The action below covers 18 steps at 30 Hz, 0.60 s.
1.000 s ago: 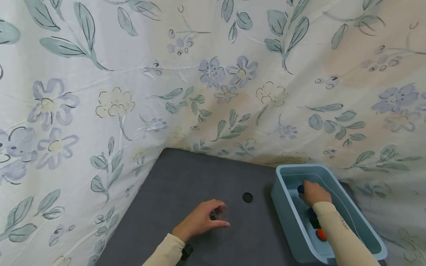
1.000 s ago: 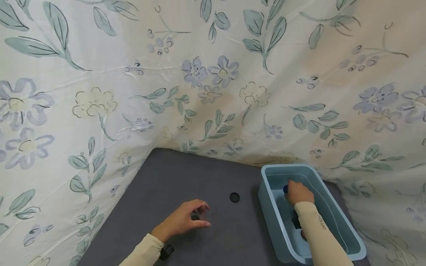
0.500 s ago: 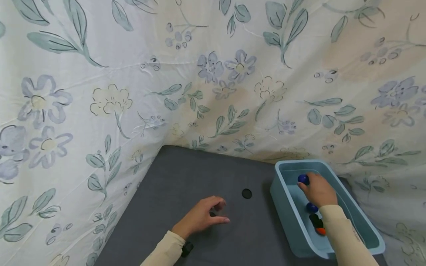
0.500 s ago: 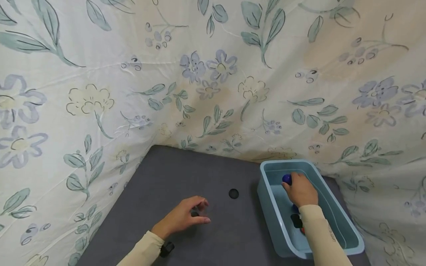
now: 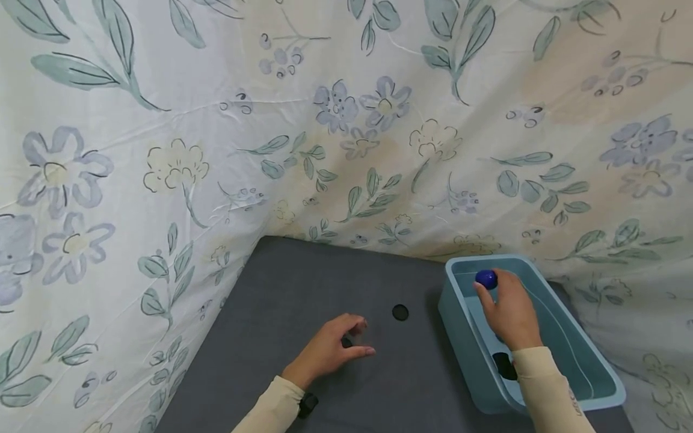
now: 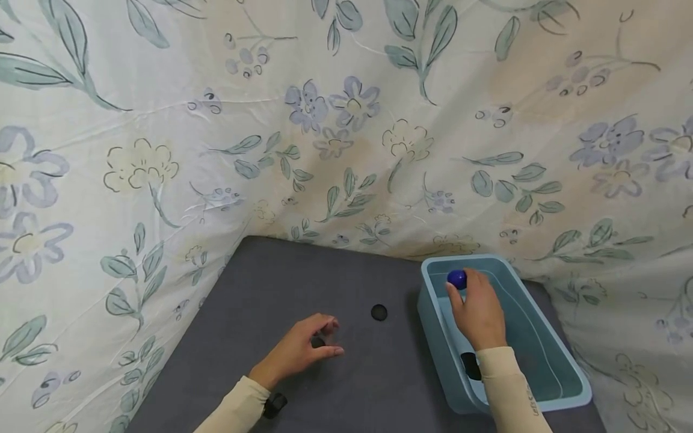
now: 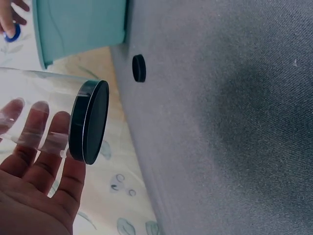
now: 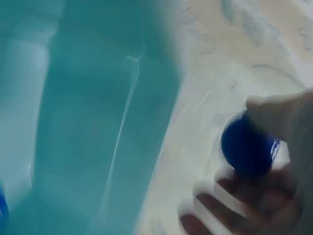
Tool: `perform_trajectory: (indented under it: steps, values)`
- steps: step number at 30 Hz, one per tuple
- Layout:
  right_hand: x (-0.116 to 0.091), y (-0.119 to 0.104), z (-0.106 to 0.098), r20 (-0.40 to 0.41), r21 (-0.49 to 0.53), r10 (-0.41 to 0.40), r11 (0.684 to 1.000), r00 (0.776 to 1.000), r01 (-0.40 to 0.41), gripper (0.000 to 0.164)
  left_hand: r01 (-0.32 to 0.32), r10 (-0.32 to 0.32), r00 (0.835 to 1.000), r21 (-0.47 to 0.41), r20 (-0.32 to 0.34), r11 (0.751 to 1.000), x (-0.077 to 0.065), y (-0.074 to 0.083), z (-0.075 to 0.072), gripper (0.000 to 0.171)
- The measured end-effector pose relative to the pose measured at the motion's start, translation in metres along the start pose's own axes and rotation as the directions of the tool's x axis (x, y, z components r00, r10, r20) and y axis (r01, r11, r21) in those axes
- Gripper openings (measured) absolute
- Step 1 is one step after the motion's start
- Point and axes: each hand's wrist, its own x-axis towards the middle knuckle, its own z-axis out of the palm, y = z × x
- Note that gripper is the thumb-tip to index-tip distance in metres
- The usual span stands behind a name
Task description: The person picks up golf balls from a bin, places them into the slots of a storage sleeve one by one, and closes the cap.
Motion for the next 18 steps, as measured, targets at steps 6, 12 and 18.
perform_trajectory:
  steps: [6,12,18]
  values:
    - [-0.004,-0.007,-0.011,-0.027,0.018,-0.064,0.998,0.998,0.064,0.052,0.003,-0.003,1.0,-0.012,-0.011,1.0,0.001,0.003,0.0,0.047]
    - [-0.002,-0.016,-0.019,-0.034,0.017,-0.081,0.997,0.996,0.082,0.053,0.02,-0.02,1.0,-0.001,-0.019,1.0,0.005,0.005,0.002,0.048]
    - [-0.001,-0.024,-0.024,-0.052,0.053,-0.1,0.993,0.994,0.103,0.055,0.022,-0.022,1.0,-0.003,-0.021,1.0,0.009,0.008,0.004,0.049]
